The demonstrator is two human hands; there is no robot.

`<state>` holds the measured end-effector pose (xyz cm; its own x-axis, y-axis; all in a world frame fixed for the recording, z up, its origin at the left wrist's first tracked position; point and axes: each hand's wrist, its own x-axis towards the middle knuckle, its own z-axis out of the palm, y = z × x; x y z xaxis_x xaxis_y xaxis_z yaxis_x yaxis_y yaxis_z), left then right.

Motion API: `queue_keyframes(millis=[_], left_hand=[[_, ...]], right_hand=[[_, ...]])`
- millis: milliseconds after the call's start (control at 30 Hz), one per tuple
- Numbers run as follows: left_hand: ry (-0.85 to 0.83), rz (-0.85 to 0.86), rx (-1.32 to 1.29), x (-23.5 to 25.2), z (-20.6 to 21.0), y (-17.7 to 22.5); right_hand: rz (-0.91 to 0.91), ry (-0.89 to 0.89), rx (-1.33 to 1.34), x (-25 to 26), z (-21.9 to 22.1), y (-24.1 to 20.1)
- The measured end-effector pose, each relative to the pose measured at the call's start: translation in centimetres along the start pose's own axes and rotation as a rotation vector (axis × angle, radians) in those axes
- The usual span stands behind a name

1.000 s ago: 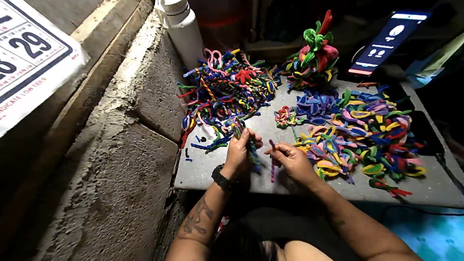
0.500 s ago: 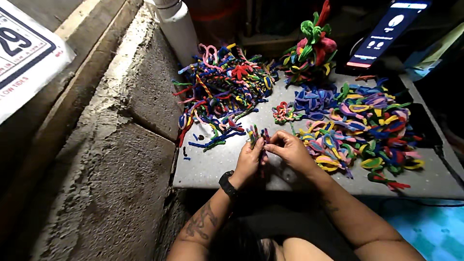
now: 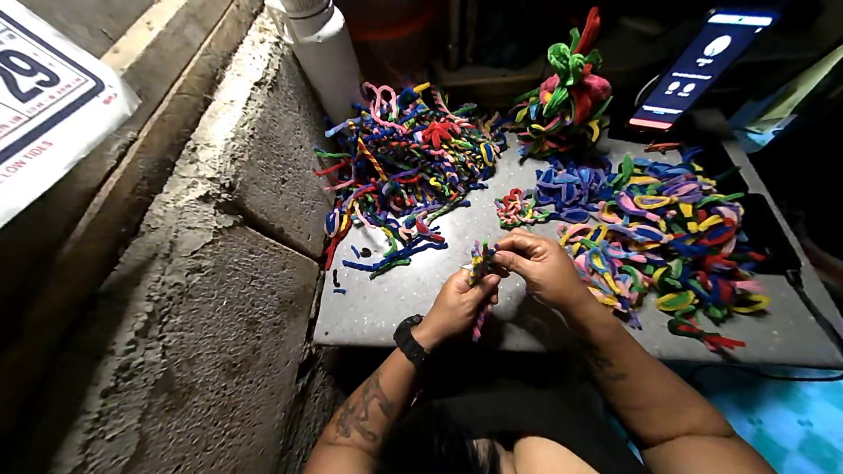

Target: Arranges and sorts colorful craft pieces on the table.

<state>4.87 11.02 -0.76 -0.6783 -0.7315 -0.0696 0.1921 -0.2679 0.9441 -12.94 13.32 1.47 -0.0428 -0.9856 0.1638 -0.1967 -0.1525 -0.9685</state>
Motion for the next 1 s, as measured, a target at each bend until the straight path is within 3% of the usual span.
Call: queue_keyframes(millis=[100,233,333,400,467,533,600,667,733,867,933,1000], left_hand=[[-0.071,-0.054,-0.022,0.0,-0.4,0.1],[-0.108,-0.118,0.096,-0.3,-0.4,-0.2],[-0.043,-0.093,0.185,-0.6,-0.1,0.1],[-0.067,0.025,0.201,-0.7,-0.7,-0.2],[-0.117,0.134,0.230,-0.9,-1.1,-0.4],[-0.173,0.134,0.184,-1.0,-1.2,-0.1],[-0.253,0.070,0.077,-1.0,-1.2,-0.1],[-0.282,0.086,0.012,-1.0,-1.4,-0.3],[-0.109,0.218,0.031,-1.0,-1.2,-0.3],[0.314,0.526,0.110,-0.6,-1.1,0.3],[0.360,0.584,0.090,-0.6,-1.2,0.5],[0.294,0.609,0.078,-0.9,-1.2,0.7]], right_hand=[[0.025,-0.033,0.097,-0.1,0.4,0.2],[0.056,-0.328,-0.024,0.6,-0.4,-1.2],[-0.177,-0.427,-0.309,1.2,0.1,-2.1],[-0.446,-0.358,-0.463,1.5,1.0,-1.7],[-0.656,-0.303,-0.535,1.9,1.9,-1.4],[-0.722,-0.317,-0.499,2.4,2.4,-1.5],[-0.615,-0.374,-0.339,2.7,2.8,-2.1],[-0.362,-0.339,-0.115,2.7,3.2,-2.6],[-0.190,-0.214,0.023,2.5,3.6,-2.3],[-0.104,-0.168,0.055,1.0,4.5,0.0],[0.001,-0.298,0.065,-0.4,5.0,0.5],[0.112,-0.392,0.149,-1.5,5.3,0.6]])
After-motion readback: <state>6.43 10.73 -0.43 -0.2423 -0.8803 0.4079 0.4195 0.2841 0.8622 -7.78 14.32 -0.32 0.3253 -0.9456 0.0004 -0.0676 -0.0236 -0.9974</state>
